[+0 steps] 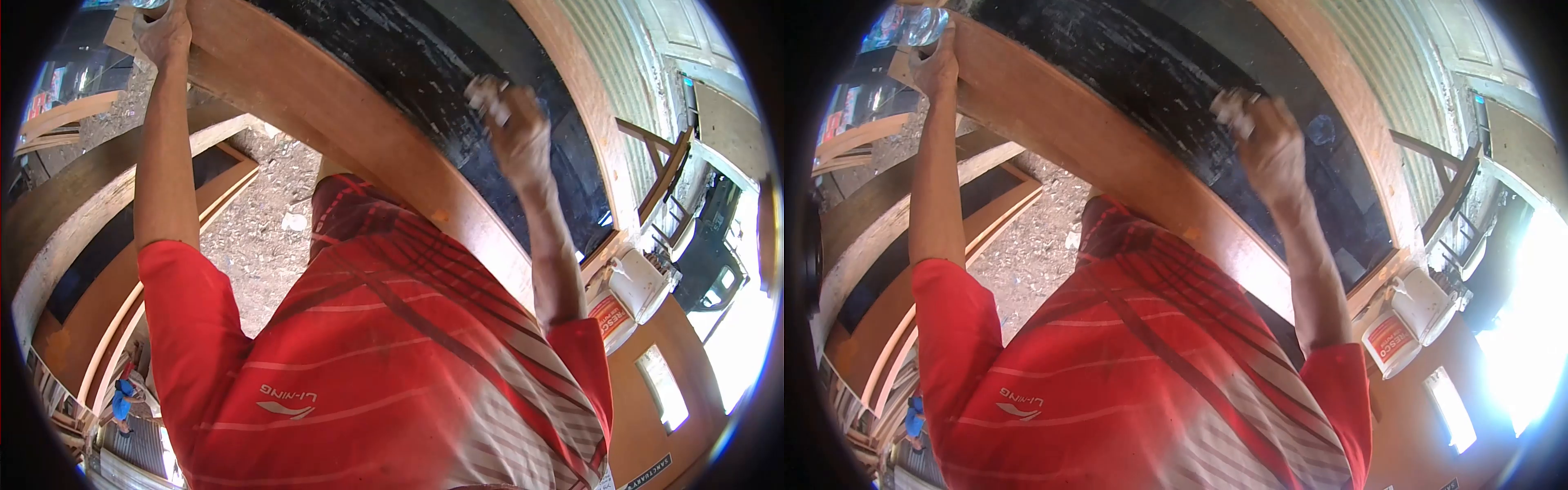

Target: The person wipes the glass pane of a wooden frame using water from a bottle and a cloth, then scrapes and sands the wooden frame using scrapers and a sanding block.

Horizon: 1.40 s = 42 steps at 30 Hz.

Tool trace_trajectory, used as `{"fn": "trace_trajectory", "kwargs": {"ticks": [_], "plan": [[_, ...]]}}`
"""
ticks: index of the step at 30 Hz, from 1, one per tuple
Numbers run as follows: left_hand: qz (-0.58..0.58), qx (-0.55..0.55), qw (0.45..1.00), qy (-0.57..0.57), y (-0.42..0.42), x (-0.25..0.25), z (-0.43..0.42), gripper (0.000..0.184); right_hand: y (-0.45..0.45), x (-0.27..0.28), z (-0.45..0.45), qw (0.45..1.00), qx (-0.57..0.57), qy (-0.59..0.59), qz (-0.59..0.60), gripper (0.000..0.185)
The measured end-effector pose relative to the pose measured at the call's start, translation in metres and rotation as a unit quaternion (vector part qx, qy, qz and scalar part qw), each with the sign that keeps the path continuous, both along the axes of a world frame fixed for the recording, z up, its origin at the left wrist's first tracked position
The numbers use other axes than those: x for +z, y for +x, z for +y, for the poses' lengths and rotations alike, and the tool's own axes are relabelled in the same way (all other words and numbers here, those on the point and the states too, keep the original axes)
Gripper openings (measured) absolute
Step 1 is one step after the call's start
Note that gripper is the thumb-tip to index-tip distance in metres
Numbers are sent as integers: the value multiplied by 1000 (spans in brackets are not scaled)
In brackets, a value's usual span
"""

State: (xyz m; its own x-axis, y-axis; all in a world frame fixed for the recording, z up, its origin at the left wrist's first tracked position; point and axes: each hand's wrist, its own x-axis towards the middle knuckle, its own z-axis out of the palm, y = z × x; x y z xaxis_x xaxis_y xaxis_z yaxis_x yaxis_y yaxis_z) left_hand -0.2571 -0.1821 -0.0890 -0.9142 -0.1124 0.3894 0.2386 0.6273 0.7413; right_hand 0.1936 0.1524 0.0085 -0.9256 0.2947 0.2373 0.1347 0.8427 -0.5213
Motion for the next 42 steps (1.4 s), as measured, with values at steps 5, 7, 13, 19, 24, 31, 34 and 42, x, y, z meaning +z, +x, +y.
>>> {"fn": "trace_trajectory", "kwargs": {"ticks": [5,7,13,19,24,31,34,42], "plan": [[16,-21,1000,9,7,8,8,79,-10,-7,-23,996,59,-23,-65,9],[-20,-29,999,34,10,15,12,80,-32,-1,-4,999,-30,-31,-23,11],[3,-53,997,59,21,22,20,79,-31,-22,-33,995,81,-32,-50,10],[-8,-29,998,52,22,22,16,83,-58,-5,-41,1000,2,-19,22,10],[-3,-33,998,52,22,18,16,91,-70,-16,-36,998,31,-31,43,7],[-7,-12,999,46,24,13,18,99,-97,-23,-69,992,113,-26,53,12],[31,-5,999,39,18,8,14,97,-121,-25,-21,994,-13,83,67,12],[42,-30,995,86,21,15,18,90,-76,-32,-9,988,-26,138,59,10]]}}
